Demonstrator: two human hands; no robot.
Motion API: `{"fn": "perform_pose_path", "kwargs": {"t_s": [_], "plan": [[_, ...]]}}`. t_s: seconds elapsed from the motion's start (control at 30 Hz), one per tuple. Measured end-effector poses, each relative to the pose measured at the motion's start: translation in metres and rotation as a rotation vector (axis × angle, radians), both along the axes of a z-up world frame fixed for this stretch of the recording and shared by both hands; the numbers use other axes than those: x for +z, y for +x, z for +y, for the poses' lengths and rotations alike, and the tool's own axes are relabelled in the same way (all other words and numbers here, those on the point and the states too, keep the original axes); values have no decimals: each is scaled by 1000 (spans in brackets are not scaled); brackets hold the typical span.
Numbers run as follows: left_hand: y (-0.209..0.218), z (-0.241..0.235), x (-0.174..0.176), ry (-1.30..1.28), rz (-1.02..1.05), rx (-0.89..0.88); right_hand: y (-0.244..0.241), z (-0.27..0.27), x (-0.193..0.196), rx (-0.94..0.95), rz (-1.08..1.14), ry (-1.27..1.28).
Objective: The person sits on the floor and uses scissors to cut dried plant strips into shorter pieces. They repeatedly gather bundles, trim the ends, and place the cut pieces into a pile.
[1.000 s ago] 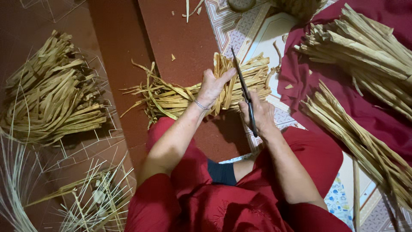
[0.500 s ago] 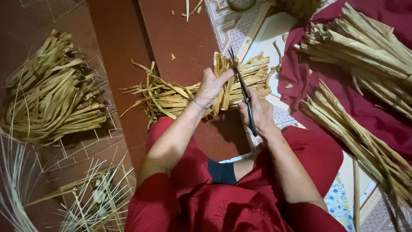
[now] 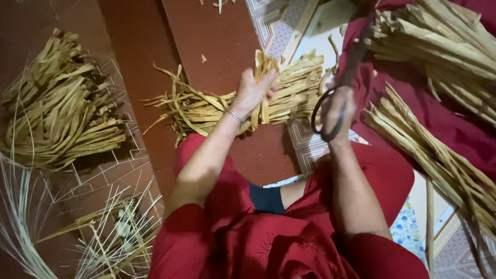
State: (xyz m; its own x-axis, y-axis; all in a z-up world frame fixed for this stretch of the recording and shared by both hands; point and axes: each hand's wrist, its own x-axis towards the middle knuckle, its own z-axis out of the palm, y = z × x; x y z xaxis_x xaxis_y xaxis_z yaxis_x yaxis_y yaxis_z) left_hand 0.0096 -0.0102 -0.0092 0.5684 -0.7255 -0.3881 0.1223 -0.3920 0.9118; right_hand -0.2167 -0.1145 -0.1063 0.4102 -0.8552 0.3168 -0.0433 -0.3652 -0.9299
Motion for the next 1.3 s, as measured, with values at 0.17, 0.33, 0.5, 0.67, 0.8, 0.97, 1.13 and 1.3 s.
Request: {"fn": "perform_pose_path", "kwargs": {"t_s": [0.17,0.33,0.5,0.67,0.8,0.97,1.13,1.3], "plan": [[-19,-12,-21,22,-574,-329,-14,-12,44,-111,-308,576],[-33,-16,-68,266,-905,-443,-7,-7,74,-78,-278,542],[-33,-17,-76,249,-914,-440,-4,-5,77,-72,-213,566],[-33,-28,-36,346,-605,-388,-2,-5,74,-15,-62,492],[-45,-2,-4,76,-430,-359,1,-4,74,58,-108,364],[-52,7,-1,-148,-417,-318,0,0,81,152,-198,527],[-47,5,-9,-104,-174,-318,-1,3,87,193,-240,552],[-48,7,0,-147,-193,-338,-2,4,87,203,-224,503]]}}
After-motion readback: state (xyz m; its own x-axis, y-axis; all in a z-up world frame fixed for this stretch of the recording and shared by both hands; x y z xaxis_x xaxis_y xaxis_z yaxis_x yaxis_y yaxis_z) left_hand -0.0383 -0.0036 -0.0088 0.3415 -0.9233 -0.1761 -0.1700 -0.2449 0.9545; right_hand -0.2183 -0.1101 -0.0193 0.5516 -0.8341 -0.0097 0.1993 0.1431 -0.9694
